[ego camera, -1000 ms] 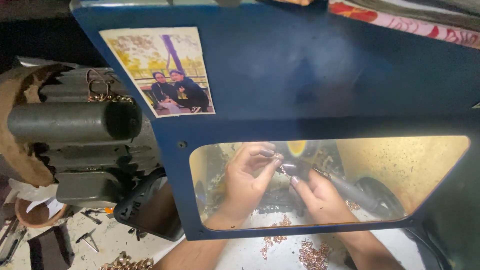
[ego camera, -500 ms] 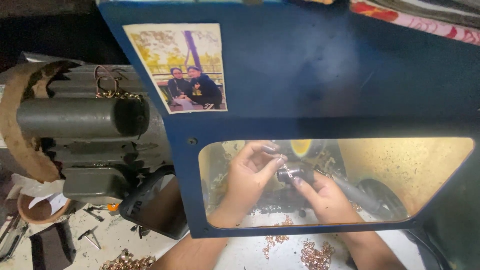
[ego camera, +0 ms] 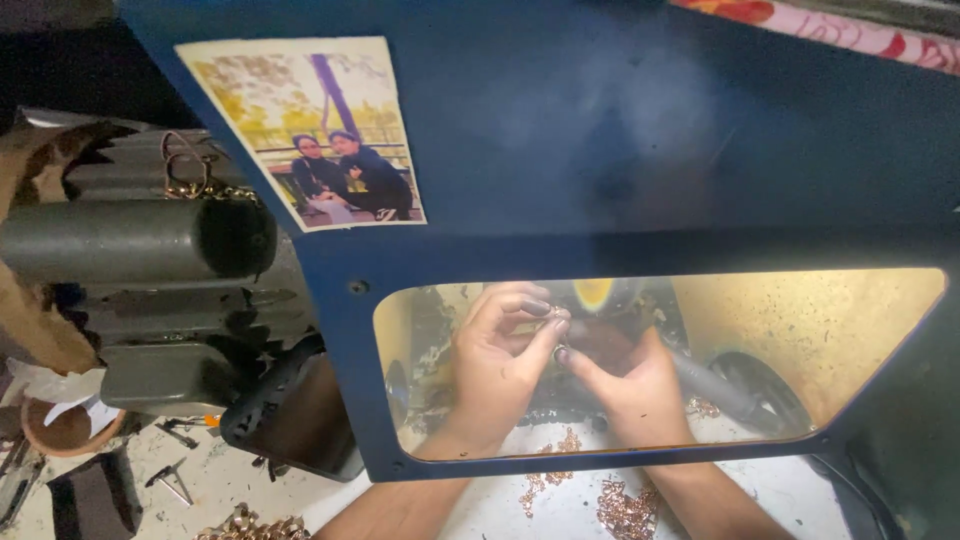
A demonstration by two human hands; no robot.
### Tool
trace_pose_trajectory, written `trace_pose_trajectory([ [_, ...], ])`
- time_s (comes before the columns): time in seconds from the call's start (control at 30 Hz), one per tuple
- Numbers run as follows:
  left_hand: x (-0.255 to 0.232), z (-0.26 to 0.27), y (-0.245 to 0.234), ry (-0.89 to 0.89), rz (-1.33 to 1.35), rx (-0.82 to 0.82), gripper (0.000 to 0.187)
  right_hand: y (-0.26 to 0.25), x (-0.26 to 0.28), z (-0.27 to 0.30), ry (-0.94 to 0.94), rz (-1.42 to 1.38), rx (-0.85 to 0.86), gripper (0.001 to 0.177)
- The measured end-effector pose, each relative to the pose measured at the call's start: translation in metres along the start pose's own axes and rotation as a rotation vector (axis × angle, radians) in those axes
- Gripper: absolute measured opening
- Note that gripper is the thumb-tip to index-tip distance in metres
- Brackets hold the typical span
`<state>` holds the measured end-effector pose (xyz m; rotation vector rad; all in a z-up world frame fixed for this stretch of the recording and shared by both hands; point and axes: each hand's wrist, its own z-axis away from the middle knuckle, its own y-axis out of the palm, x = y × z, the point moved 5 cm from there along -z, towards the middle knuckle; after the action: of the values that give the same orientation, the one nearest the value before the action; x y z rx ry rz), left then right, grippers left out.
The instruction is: The person holds a copper-colored chain against a rotating polishing wheel inside a bench polisher, moving the chain along the wheel to polish it. The person repeatedly repositions the chain and continues polishing different sections.
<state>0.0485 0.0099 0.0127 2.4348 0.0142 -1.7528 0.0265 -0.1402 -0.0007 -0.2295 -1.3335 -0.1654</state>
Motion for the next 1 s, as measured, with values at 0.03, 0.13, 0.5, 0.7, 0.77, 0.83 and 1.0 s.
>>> trace_pose_trajectory([
  [0.03, 0.002, 0.0, 0.001, -0.003, -0.001, 0.001, 0.014, -0.001, -0.001, -0.001, 0.003, 0.0, -0.001, 0.049],
  [0.13, 0.006, 0.001, 0.004, -0.015, 0.035, 0.027, 0.017, -0.006, -0.008, -0.006, 0.008, 0.003, -0.045, 0.048],
  [0.5, 0.019, -0.002, 0.006, -0.035, 0.085, 0.115, 0.016, -0.009, -0.047, -0.024, 0.216, -0.535, 0.09, 0.046],
  [0.7, 0.02, -0.004, 0.005, 0.03, 0.001, 0.056, 0.018, -0.005, -0.04, -0.024, -0.024, -0.471, 0.293, 0.042],
  [0.77, 0.02, -0.004, 0.005, 0.021, 0.001, 0.064, 0.017, -0.006, -0.023, -0.019, -0.001, -0.277, 0.224, 0.046],
  [0.83, 0.019, -0.002, 0.006, 0.011, 0.001, 0.072, 0.017, -0.005, -0.013, -0.014, 0.024, -0.083, 0.156, 0.05],
  [1.0, 0.016, -0.001, 0.01, 0.034, -0.058, 0.085, 0.016, -0.013, -0.02, -0.017, 0.075, 0.016, 0.057, 0.045],
])
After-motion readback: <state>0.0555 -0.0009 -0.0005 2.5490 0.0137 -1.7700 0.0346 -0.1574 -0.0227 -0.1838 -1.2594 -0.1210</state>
